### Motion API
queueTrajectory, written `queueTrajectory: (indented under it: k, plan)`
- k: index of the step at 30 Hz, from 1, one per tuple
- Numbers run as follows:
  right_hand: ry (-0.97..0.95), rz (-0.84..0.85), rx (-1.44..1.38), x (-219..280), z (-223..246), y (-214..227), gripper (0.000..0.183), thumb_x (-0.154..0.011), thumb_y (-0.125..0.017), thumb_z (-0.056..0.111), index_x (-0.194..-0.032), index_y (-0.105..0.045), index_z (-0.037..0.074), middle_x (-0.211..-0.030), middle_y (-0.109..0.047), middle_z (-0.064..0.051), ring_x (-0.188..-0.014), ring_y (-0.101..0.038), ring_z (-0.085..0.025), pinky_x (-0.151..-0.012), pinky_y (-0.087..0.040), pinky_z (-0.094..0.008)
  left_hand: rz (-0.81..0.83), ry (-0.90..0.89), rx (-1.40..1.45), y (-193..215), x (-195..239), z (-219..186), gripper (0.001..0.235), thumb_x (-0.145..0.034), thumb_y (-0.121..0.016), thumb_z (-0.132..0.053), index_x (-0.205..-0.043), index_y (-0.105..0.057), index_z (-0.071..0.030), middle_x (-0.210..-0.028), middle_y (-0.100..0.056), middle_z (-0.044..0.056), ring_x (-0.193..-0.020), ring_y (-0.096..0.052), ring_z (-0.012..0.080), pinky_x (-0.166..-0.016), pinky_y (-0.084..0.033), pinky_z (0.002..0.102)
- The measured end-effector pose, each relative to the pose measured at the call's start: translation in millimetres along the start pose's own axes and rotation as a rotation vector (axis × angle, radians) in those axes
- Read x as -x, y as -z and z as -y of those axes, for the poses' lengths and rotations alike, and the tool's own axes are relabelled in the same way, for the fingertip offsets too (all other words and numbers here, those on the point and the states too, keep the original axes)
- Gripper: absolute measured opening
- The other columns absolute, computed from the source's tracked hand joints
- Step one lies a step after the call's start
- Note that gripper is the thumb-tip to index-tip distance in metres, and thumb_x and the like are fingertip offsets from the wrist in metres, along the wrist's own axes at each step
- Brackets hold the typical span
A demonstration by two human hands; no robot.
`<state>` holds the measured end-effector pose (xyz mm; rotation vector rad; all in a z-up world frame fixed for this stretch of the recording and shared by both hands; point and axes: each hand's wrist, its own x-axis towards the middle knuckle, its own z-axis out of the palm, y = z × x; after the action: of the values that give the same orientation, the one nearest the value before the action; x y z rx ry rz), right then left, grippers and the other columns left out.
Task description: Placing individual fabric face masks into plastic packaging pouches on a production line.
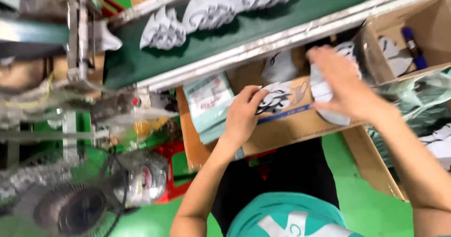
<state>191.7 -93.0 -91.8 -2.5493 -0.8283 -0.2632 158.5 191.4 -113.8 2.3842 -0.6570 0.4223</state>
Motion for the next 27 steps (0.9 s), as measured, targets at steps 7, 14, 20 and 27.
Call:
queueTrajectory:
  k: [7, 14, 20, 27]
  plan:
    - [-0.492, 0.418, -0.520, 29.4, 27.8, -95.5, 0.088, -0.083, -0.074, 0.019, -0.164, -0.041, 0.024, -0.151, -0.059, -0.006, -0.136, -0.060, -0.032, -0.116, -0.047, -0.039, 0.075, 0.033, 0.319, -41.4, 44.0, 2.4, 0.085, -0.077, -0.083, -0.007, -0.150, -0.040, -0.010, -0.150, -0.049, 0.016, -0.140, -0.049, 0.0406, -0.116, -0.042, 0.046]
    - [-0.124, 0.060, -0.753, 42.8, 24.2, -114.4, 0.135, -0.063, -0.089, 0.000, -0.165, -0.003, 0.014, -0.158, -0.039, -0.023, -0.145, -0.043, -0.038, -0.114, -0.039, -0.044, 0.076, 0.246, 0.485, -92.5, 75.5, 27.0, 0.134, -0.065, -0.096, -0.026, -0.164, -0.007, -0.004, -0.156, -0.041, 0.022, -0.147, -0.040, 0.0403, -0.123, -0.032, 0.048]
    - [-0.157, 0.042, -0.907, 40.3, 14.1, -135.3, 0.140, -0.066, -0.088, 0.005, -0.166, 0.009, 0.013, -0.154, -0.045, -0.023, -0.141, -0.050, -0.035, -0.116, -0.041, -0.040, 0.021, 0.274, 0.458, -128.2, 99.0, 54.3, 0.098, -0.076, -0.092, -0.021, -0.155, -0.036, -0.008, -0.144, -0.062, 0.015, -0.137, -0.057, 0.0322, -0.118, -0.043, 0.041]
    - [-0.120, 0.020, -0.721, 33.7, 7.6, -122.5, 0.145, -0.058, -0.093, 0.005, -0.163, 0.006, 0.012, -0.158, -0.037, -0.029, -0.143, -0.042, -0.040, -0.117, -0.035, -0.044, -0.053, 0.379, 0.538, -111.6, 77.1, 35.2, 0.094, -0.075, -0.087, -0.014, -0.156, -0.040, -0.003, -0.148, -0.058, 0.018, -0.139, -0.057, 0.0347, -0.118, -0.046, 0.043]
